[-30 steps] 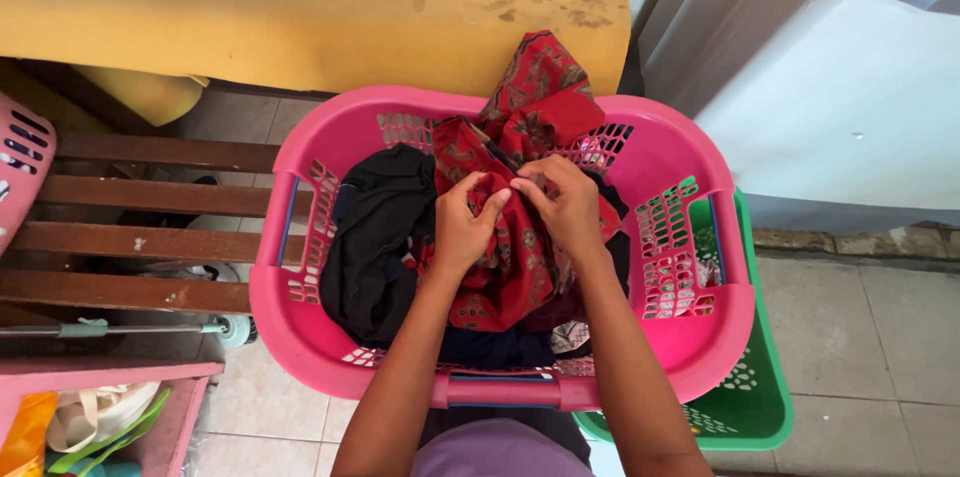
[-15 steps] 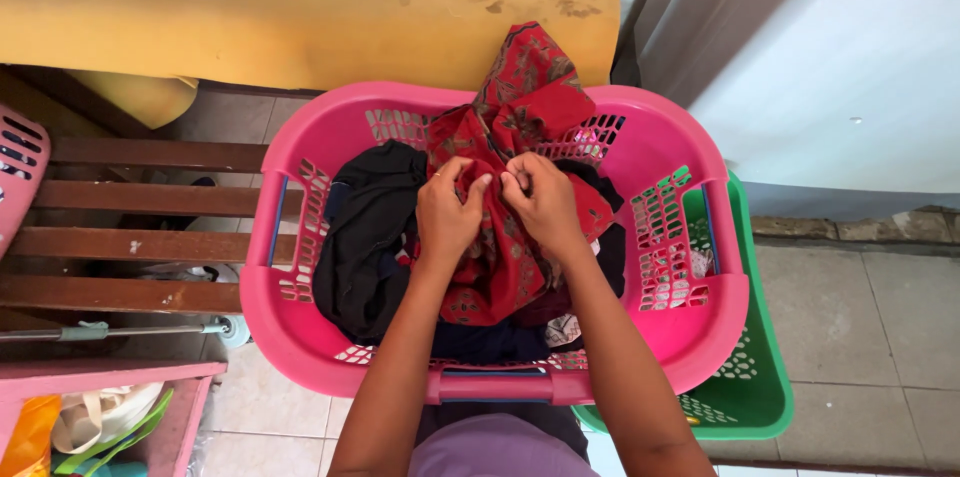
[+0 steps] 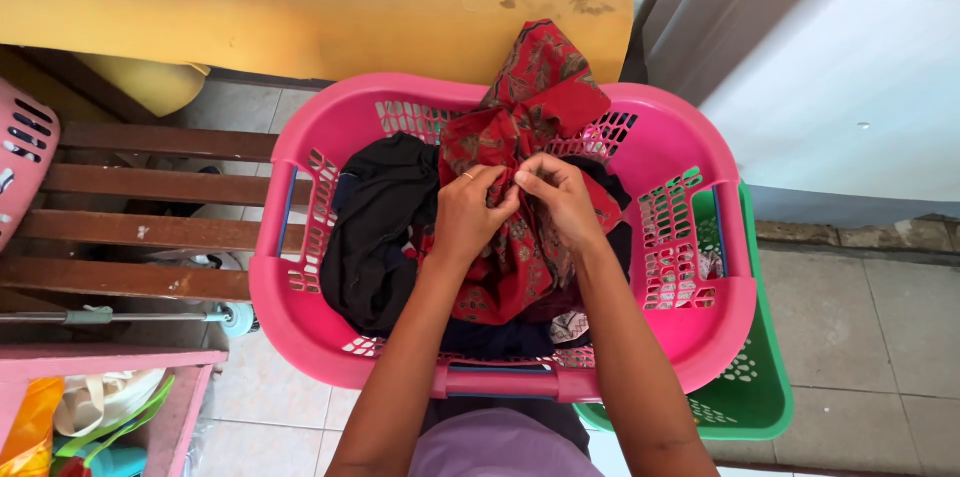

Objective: The person folds several garments by hand, including a red patterned cloth, a maroon shirt, and a patterned white cloth. Each item is smoothed, folded into a compact shape, and placed into a green basket.

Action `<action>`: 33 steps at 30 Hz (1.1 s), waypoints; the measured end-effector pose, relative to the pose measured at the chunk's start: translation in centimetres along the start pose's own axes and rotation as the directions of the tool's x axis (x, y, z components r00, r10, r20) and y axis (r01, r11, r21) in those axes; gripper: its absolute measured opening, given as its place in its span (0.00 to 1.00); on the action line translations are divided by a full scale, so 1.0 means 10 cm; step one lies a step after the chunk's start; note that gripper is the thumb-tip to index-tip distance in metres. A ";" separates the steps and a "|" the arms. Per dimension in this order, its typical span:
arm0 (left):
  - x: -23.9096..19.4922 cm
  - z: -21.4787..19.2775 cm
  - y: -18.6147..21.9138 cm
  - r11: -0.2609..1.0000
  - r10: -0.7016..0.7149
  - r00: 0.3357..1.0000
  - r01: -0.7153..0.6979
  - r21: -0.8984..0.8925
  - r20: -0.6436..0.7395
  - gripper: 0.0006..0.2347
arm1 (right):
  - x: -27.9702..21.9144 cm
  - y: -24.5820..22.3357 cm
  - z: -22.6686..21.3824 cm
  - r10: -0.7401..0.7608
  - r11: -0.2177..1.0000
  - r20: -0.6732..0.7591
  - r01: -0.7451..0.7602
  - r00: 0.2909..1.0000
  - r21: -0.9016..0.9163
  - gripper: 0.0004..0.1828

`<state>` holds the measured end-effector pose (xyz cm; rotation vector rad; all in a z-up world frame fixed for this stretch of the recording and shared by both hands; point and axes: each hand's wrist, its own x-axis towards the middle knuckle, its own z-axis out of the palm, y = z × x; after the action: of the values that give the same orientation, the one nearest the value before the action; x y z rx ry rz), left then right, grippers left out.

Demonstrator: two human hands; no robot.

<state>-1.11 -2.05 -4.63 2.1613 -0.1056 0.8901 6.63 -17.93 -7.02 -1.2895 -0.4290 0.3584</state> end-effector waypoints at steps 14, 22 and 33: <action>0.10 -0.22 0.04 0.830 -0.256 0.966 0.238 -0.504 0.034 0.06 | 0.12 -0.03 -0.19 -0.087 0.996 -0.349 0.087 0.933 -0.016 0.03; 0.74 -0.97 0.45 0.998 0.011 0.941 -0.029 -0.048 -0.337 0.22 | 0.05 -1.30 0.00 -0.566 0.823 -0.325 0.541 0.758 -0.170 0.05; 0.63 -0.40 0.77 0.962 -0.076 0.996 0.085 -0.260 0.048 0.06 | 0.17 -1.82 0.36 -0.670 0.691 -0.045 0.601 0.741 -0.401 0.15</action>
<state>-1.31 -3.33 6.06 1.9219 -0.1448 0.7444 6.65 -18.47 11.58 -1.4214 -0.7790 -0.4664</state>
